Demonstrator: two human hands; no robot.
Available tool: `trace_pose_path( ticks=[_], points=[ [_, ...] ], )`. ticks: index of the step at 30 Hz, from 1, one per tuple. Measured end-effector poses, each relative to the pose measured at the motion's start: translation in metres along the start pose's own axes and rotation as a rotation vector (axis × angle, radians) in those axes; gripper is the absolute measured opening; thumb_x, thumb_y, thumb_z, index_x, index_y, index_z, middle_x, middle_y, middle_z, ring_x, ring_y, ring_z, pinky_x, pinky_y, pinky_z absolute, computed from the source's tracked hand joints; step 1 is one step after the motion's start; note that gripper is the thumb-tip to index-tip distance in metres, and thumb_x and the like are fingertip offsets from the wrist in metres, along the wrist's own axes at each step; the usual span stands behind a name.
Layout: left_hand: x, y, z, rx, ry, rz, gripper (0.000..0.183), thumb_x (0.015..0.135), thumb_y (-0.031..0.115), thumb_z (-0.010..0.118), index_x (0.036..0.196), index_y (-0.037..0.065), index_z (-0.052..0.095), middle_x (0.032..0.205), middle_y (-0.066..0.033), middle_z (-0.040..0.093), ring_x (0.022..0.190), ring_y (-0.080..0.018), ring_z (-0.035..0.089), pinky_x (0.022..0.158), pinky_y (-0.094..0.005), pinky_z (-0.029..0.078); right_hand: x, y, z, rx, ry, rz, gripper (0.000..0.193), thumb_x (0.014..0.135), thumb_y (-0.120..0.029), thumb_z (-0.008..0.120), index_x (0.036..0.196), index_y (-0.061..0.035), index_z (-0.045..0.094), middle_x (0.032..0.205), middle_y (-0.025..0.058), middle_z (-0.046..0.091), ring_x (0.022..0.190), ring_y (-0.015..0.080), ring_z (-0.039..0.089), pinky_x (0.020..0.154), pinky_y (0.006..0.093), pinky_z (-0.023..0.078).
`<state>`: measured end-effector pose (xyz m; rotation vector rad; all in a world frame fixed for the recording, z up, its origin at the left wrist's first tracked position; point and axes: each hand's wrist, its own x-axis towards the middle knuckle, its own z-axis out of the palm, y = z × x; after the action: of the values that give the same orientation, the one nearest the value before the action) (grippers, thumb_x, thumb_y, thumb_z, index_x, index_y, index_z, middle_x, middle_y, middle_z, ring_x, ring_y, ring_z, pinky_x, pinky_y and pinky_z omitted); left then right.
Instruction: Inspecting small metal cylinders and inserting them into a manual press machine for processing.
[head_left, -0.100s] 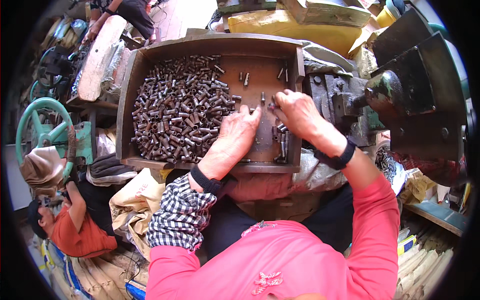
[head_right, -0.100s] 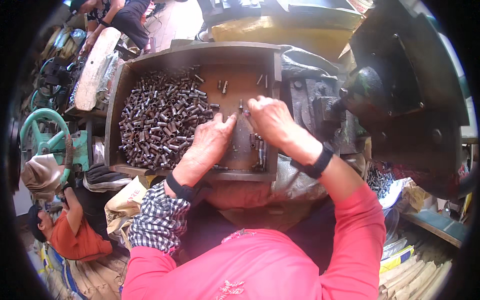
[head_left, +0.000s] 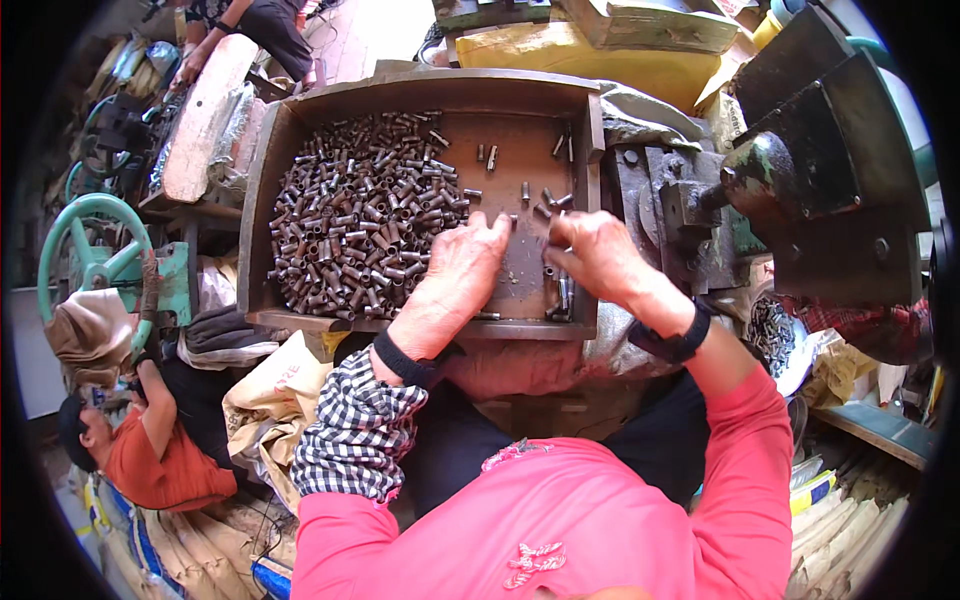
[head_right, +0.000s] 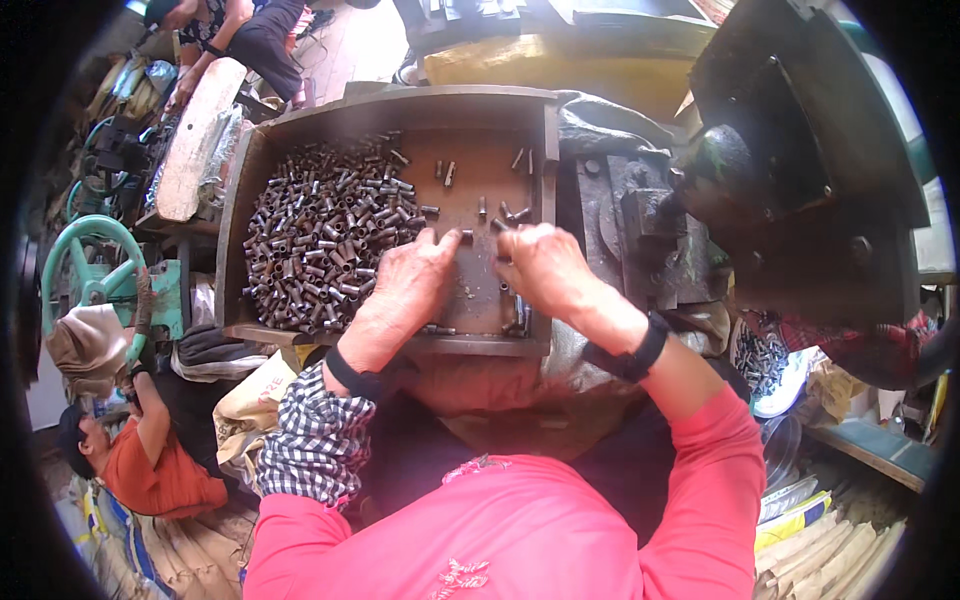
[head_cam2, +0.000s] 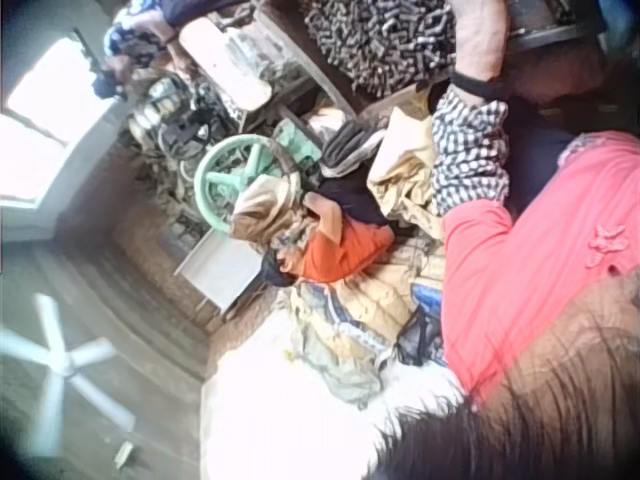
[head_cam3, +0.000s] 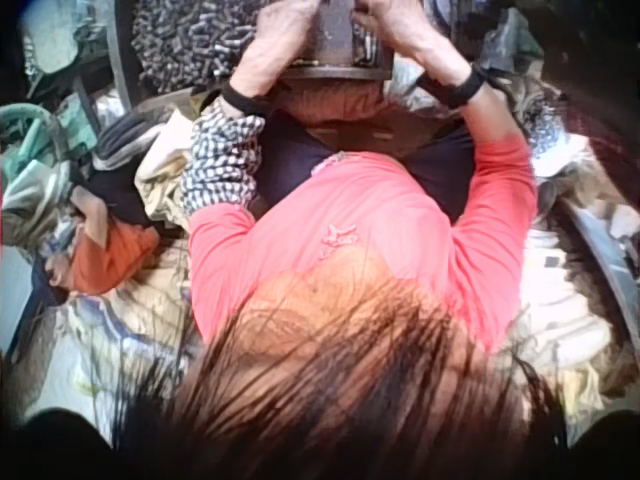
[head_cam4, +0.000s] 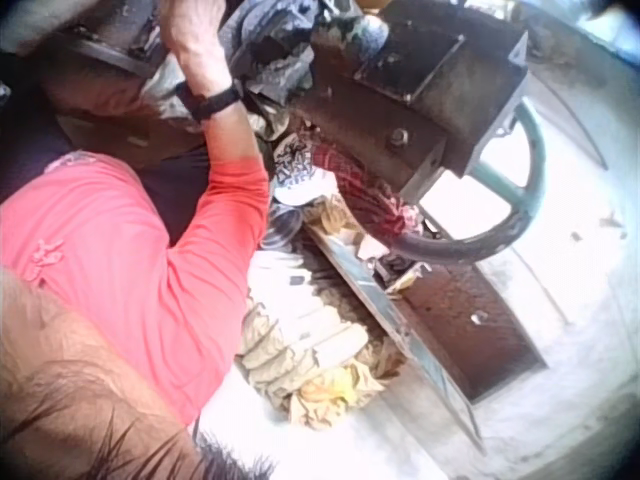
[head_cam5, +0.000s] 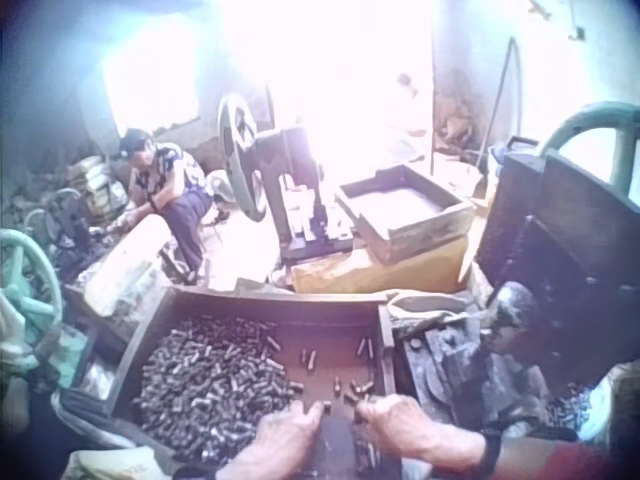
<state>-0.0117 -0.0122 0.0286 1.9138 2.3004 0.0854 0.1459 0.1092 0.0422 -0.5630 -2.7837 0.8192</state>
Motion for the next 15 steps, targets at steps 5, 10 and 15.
trace_pose_path(
  ticks=[5, 10, 15],
  points=[
    [0.003, 0.004, -0.021, -0.013, 0.043, -0.011, 0.016, 0.079, 0.01, 0.056, 0.093, 0.003, 0.054, 0.082, -0.0179, 0.059, 0.075, -0.0342, 0.063, 0.061, -0.042, 0.051, -0.029, -0.005, 0.015, -0.011, 0.152, -0.035, 0.018, 0.074, -0.016, 0.069, 0.077, -0.0008, 0.059, 0.074, 0.0145, 0.061, 0.069, 0.0315, 0.062, 0.061, 0.0383, 0.048],
    [0.028, 0.005, 0.001, 0.005, 0.044, 0.086, 0.015, 0.079, 0.008, 0.054, 0.093, 0.003, 0.055, 0.085, -0.0182, 0.06, 0.078, -0.033, 0.064, 0.066, -0.0409, 0.051, -0.029, -0.002, 0.012, 0.253, 0.187, -0.019, 0.016, 0.077, -0.011, 0.067, 0.086, -0.0006, 0.061, 0.068, 0.0086, 0.059, 0.059, 0.0217, 0.061, 0.055, 0.0303, 0.048],
    [0.04, -0.004, 0.007, 0.031, -0.038, 0.072, 0.012, 0.079, 0.005, 0.052, 0.09, 0.002, 0.056, 0.085, -0.019, 0.06, 0.081, -0.0344, 0.063, 0.07, -0.0411, 0.051, -0.033, -0.004, -0.002, 0.787, 0.039, 0.257, 0.013, 0.082, -0.008, 0.061, 0.083, 0.004, 0.058, 0.067, 0.0091, 0.061, 0.056, 0.0103, 0.061, 0.048, 0.0279, 0.048]
  ],
)
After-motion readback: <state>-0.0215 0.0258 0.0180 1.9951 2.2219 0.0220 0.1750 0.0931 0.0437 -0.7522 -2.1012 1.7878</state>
